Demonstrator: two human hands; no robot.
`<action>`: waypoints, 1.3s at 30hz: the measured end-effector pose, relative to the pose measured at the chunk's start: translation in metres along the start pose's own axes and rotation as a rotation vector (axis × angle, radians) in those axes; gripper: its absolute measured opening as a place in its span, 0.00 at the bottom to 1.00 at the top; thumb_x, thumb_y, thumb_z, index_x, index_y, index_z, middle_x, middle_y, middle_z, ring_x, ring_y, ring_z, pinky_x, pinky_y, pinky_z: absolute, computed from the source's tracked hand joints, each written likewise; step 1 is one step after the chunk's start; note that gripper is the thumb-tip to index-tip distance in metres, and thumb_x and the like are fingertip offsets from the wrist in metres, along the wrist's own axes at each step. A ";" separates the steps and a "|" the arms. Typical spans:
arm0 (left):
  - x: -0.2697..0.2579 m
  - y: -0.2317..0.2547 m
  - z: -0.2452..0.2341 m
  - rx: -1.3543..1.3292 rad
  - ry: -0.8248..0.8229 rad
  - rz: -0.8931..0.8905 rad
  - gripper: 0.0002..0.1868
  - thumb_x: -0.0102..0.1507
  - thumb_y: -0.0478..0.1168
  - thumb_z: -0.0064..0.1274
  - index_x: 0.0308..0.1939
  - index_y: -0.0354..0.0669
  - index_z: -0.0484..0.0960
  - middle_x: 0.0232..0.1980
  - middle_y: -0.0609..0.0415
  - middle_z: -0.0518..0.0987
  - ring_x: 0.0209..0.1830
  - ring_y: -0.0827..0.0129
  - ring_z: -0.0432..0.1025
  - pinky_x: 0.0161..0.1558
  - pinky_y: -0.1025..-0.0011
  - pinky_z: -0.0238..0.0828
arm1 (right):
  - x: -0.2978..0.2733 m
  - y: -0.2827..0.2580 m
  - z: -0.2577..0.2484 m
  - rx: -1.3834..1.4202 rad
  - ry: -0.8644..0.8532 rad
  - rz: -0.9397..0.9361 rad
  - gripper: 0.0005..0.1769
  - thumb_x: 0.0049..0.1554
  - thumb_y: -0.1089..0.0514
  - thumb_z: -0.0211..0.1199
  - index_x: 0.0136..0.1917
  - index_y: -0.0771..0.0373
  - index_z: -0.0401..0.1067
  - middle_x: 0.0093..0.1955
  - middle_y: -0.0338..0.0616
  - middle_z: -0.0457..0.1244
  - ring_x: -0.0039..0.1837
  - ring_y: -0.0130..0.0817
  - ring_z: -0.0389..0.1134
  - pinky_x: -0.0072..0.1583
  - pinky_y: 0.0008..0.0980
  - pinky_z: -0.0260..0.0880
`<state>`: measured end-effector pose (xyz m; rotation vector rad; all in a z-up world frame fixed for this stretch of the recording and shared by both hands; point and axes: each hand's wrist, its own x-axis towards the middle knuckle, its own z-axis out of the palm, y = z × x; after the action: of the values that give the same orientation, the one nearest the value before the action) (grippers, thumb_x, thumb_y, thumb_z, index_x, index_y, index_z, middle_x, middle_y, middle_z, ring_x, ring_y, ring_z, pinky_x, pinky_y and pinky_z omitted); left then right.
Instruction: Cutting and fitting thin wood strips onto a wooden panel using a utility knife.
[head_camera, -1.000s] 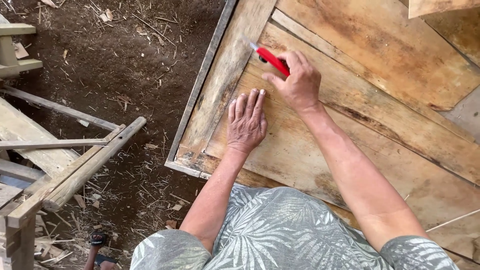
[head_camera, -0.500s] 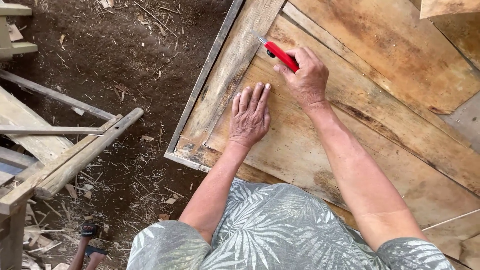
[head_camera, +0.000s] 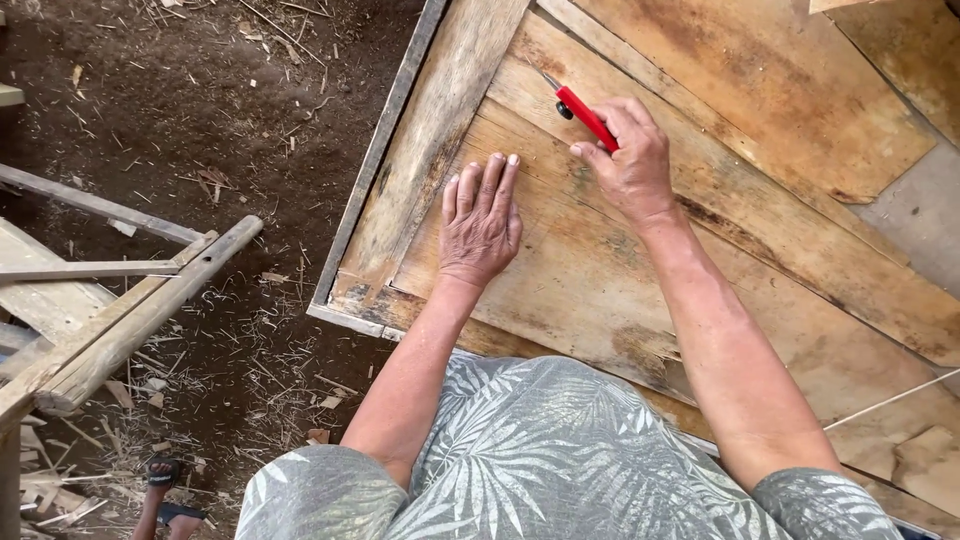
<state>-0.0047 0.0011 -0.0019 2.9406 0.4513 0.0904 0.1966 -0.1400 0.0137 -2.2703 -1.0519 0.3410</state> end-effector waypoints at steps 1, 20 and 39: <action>-0.001 0.000 0.000 -0.003 -0.003 0.001 0.32 0.69 0.51 0.41 0.78 0.55 0.64 0.78 0.59 0.64 0.73 0.61 0.64 0.73 0.58 0.58 | -0.003 -0.001 -0.004 -0.001 -0.002 0.004 0.25 0.61 0.48 0.72 0.59 0.72 0.73 0.56 0.56 0.65 0.58 0.49 0.69 0.58 0.42 0.77; 0.001 0.004 0.013 -0.045 0.059 -0.004 0.31 0.68 0.48 0.42 0.77 0.53 0.67 0.76 0.57 0.67 0.72 0.57 0.61 0.73 0.55 0.53 | -0.040 0.018 -0.015 0.134 0.096 0.116 0.11 0.54 0.68 0.75 0.50 0.65 0.77 0.55 0.50 0.66 0.55 0.48 0.71 0.55 0.42 0.74; -0.002 0.004 0.004 -0.056 -0.025 -0.020 0.31 0.70 0.49 0.42 0.78 0.52 0.65 0.78 0.56 0.66 0.74 0.54 0.62 0.75 0.54 0.53 | -0.022 0.042 -0.052 0.094 -0.273 0.302 0.17 0.53 0.54 0.80 0.44 0.56 0.70 0.44 0.38 0.59 0.45 0.33 0.57 0.45 0.32 0.57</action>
<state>-0.0048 -0.0042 -0.0054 2.8781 0.4672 0.0630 0.2318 -0.1991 0.0273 -2.3416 -0.7977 0.8277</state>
